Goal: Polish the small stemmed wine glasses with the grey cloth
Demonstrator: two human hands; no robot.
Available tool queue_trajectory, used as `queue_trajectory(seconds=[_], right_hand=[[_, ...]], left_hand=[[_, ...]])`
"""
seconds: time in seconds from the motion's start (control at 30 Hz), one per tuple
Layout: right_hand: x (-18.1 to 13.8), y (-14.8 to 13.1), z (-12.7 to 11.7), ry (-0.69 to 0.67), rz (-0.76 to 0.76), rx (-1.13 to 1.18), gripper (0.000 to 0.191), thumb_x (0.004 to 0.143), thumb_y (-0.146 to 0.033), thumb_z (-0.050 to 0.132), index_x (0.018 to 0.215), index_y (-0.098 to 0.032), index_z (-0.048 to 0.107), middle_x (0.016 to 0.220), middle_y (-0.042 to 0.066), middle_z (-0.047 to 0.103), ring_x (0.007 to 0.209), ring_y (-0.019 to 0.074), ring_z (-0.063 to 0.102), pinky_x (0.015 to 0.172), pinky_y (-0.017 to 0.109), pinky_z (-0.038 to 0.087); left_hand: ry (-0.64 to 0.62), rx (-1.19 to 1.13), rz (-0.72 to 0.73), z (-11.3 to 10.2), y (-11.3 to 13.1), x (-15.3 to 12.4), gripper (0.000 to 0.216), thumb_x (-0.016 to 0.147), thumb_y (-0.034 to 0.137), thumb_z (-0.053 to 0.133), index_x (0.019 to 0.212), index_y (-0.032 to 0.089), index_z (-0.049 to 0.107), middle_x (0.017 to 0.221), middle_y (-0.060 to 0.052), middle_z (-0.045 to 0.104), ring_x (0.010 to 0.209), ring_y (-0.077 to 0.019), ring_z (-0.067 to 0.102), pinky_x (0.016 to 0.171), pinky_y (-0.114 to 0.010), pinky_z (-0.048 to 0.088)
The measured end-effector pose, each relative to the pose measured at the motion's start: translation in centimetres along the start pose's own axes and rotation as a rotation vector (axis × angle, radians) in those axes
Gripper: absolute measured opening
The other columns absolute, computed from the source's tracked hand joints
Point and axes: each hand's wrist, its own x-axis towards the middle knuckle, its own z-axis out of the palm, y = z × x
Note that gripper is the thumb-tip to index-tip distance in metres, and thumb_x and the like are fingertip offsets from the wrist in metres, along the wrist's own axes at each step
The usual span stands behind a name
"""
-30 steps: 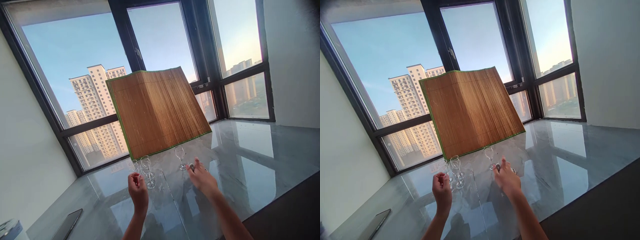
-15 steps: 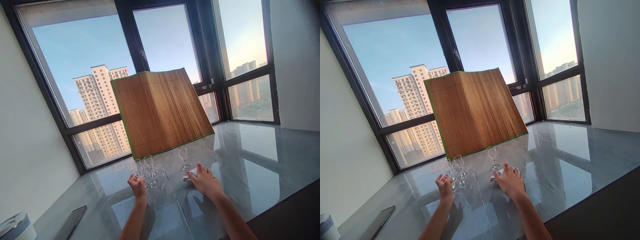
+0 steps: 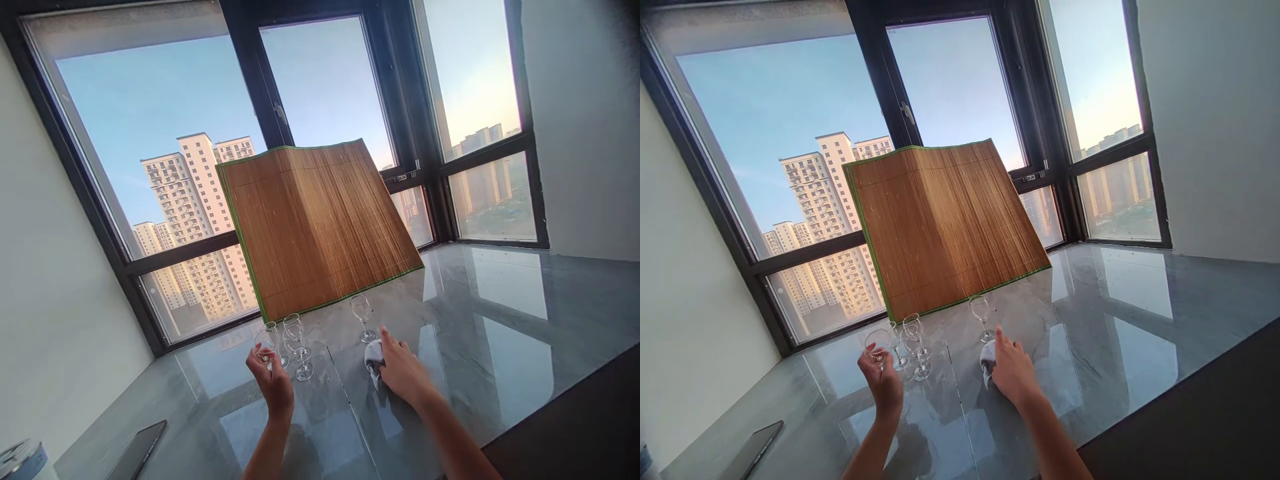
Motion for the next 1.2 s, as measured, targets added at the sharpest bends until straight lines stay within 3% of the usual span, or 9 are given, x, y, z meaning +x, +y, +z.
queue_trajectory(seconds=[0.13, 0.23, 0.3, 0.5, 0.63, 0.77, 0.93, 1.2], right_hand=[[0.0, 0.3, 0.3, 0.025, -0.108, 0.177, 0.088, 0.069, 0.003, 0.044, 0.153, -0.009, 0.022, 0.141, 0.019, 0.052, 0.126, 0.0293, 0.052, 0.101, 0.039, 0.041], [0.1, 0.3, 0.6, 0.058, -0.133, 0.31, 0.088, 0.068, 0.002, 0.042, 0.152, -0.013, 0.022, 0.137, 0.018, 0.056, 0.121, 0.027, 0.057, 0.099, 0.04, 0.045], [0.1, -0.2, 0.7, 0.129, -0.178, 0.399, 0.088, 0.069, -0.001, 0.044, 0.152, -0.017, 0.02, 0.136, 0.017, 0.056, 0.121, 0.0265, 0.057, 0.098, 0.042, 0.046], [-1.2, -4.4, 0.3, 0.303, -0.391, 0.555, 0.094, 0.069, -0.001, 0.046, 0.152, -0.026, 0.009, 0.138, 0.014, 0.049, 0.125, 0.0233, 0.052, 0.098, 0.041, 0.048], [-2.4, -6.6, -0.3, 0.32, -0.482, 0.541, 0.088, 0.073, -0.001, 0.044, 0.151, -0.027, 0.014, 0.126, 0.012, 0.058, 0.117, 0.0237, 0.057, 0.091, 0.039, 0.051], [-2.7, -7.1, -0.8, 0.332, -0.498, 0.568, 0.083, 0.075, -0.004, 0.048, 0.149, -0.03, 0.021, 0.113, 0.007, 0.065, 0.1, 0.0224, 0.065, 0.084, 0.037, 0.052], [-3.0, -7.2, -1.4, 0.313, -0.564, 0.602, 0.077, 0.075, -0.005, 0.051, 0.144, -0.03, 0.03, 0.108, 0.002, 0.069, 0.096, 0.0198, 0.066, 0.083, 0.033, 0.052], [-3.0, -7.5, -0.9, 0.413, -0.54, 0.697, 0.063, 0.079, -0.006, 0.049, 0.138, -0.029, 0.04, 0.112, 0.003, 0.069, 0.107, 0.0193, 0.064, 0.092, 0.034, 0.05]], left_hand=[[-0.413, 0.054, 0.335, -0.4, 2.3, -2.9, 0.036, 0.086, 0.026, 0.051, 0.121, 0.024, 0.046, 0.095, -0.001, 0.054, 0.089, -0.0176, 0.055, 0.09, -0.035, 0.043], [-0.692, 0.175, 0.384, -0.3, 2.7, -4.8, 0.036, 0.086, 0.022, 0.049, 0.122, 0.023, 0.049, 0.095, -0.002, 0.059, 0.085, -0.0185, 0.058, 0.082, -0.034, 0.046], [-0.789, 0.239, 0.348, 0.1, 2.7, -5.4, 0.037, 0.083, 0.019, 0.049, 0.12, 0.022, 0.05, 0.092, -0.002, 0.061, 0.082, -0.019, 0.059, 0.078, -0.033, 0.047], [-0.799, 0.242, 0.199, 0.9, 2.5, -5.4, 0.029, 0.087, 0.021, 0.045, 0.115, 0.021, 0.052, 0.094, -0.004, 0.064, 0.082, -0.0198, 0.06, 0.079, -0.033, 0.047], [-0.756, 0.24, 0.143, 0.9, 2.4, -5.1, 0.03, 0.088, 0.022, 0.044, 0.117, 0.019, 0.051, 0.09, -0.003, 0.062, 0.081, -0.0185, 0.06, 0.08, -0.032, 0.047], [-0.693, 0.27, 0.108, 0.9, 2.1, -4.6, 0.031, 0.082, 0.017, 0.046, 0.113, 0.018, 0.053, 0.089, -0.004, 0.063, 0.078, -0.0177, 0.06, 0.075, -0.03, 0.047], [-0.653, 0.318, 0.144, 1.1, 2.0, -4.4, 0.034, 0.078, 0.014, 0.047, 0.112, 0.018, 0.053, 0.086, -0.003, 0.065, 0.069, -0.0166, 0.06, 0.068, -0.029, 0.046], [-0.793, 0.405, 0.34, 0.9, 2.8, -4.6, 0.038, 0.079, 0.013, 0.046, 0.116, 0.021, 0.053, 0.086, -0.002, 0.062, 0.074, -0.0181, 0.058, 0.073, -0.031, 0.046]])
